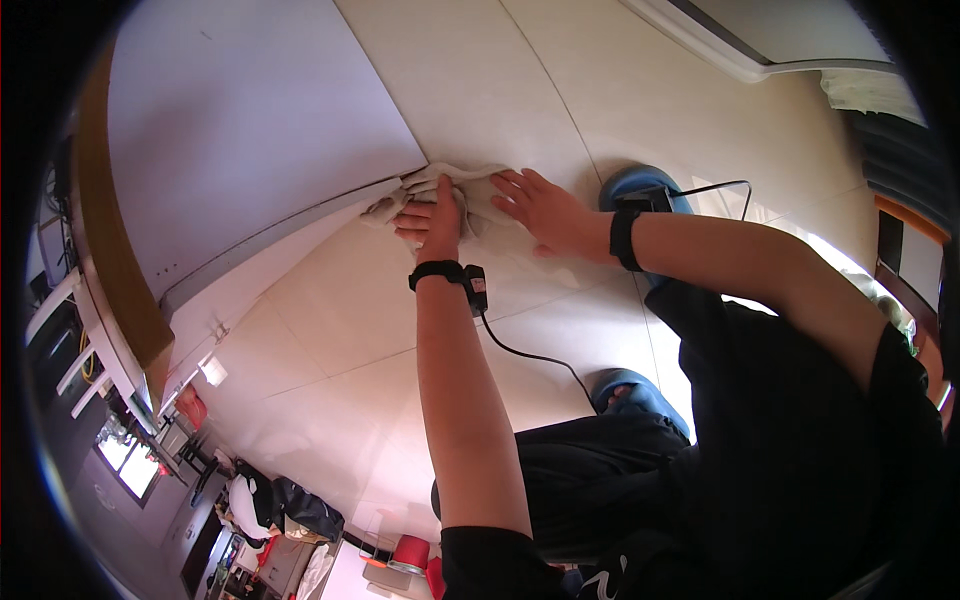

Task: Wiping the floor with a cloth.

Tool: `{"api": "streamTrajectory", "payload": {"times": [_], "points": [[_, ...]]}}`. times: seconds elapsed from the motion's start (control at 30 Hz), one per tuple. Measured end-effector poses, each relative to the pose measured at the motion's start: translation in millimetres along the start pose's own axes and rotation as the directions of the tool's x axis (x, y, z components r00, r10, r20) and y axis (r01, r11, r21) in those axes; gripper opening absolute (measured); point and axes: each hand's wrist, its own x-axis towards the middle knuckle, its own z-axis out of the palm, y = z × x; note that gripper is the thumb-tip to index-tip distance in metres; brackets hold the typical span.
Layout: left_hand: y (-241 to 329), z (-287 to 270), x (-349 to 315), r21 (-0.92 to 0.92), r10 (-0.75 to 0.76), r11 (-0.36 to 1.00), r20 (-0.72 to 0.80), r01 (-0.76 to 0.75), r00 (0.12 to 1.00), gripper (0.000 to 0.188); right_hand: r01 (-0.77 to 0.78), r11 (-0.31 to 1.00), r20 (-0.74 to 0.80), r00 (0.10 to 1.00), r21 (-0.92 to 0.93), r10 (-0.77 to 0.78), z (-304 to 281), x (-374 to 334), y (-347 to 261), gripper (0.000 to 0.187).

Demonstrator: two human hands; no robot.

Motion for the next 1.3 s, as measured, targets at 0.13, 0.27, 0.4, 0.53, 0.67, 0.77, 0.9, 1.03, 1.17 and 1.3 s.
{"api": "streamTrajectory", "payload": {"times": [0.13, 0.27, 0.4, 0.53, 0.67, 0.77, 0.9, 1.03, 1.17, 1.3], "points": [[-20, -94, 1, 0.473, 0.091, 0.874, -0.382, 0.111, 0.920, 0.114, 0.145, 0.985, -0.093, 0.986, 0.090, -0.137, -50, 31, -49, 0.100], [19, -56, -72, 0.419, -0.061, 0.901, -0.136, 0.113, 0.989, 0.103, 0.188, 0.982, 0.140, 0.973, -0.031, -0.182, -37, -2, -42, 0.081], [12, -69, -78, 0.366, -0.099, 0.918, -0.162, 0.153, 0.982, 0.097, 0.001, 0.952, -0.079, 0.997, -0.306, -0.026, -15, 6, -77, 0.056], [2, -76, -86, 0.638, -0.148, 0.769, 0.105, 0.047, 0.983, 0.099, 0.258, 0.862, 0.285, 0.948, -0.436, -0.140, -46, -4, -83, 0.050], [10, -57, -96, 0.358, -0.192, 0.911, -0.068, 0.203, 0.979, 0.099, 0.083, 0.889, 0.073, 0.996, -0.450, -0.056, -3, -3, -81, 0.056], [17, -79, -104, 0.381, -0.260, 0.882, -0.098, 0.278, 0.960, 0.100, 0.276, 0.862, 0.263, 0.949, -0.426, -0.173, -34, 3, -91, 0.057], [36, -43, -98, 0.373, -0.224, 0.902, -0.029, 0.218, 0.974, 0.107, -0.236, 0.945, -0.352, 0.924, -0.226, 0.147, 61, -1, -78, 0.053], [18, -76, -78, 0.321, -0.158, 0.925, -0.156, 0.201, 0.975, 0.114, 0.119, 0.952, -0.095, 0.984, -0.281, -0.151, -34, 18, -80, 0.041], [41, -82, -76, 0.168, -0.187, 0.964, -0.127, 0.207, 0.974, 0.115, 0.199, 0.939, -0.029, 0.976, -0.281, -0.216, -46, 26, -66, 0.033], [52, -93, -55, 0.185, -0.187, 0.961, -0.119, 0.206, 0.975, 0.115, 0.220, 0.928, -0.059, 0.967, -0.300, -0.248, -56, 45, -64, 0.030]]}}
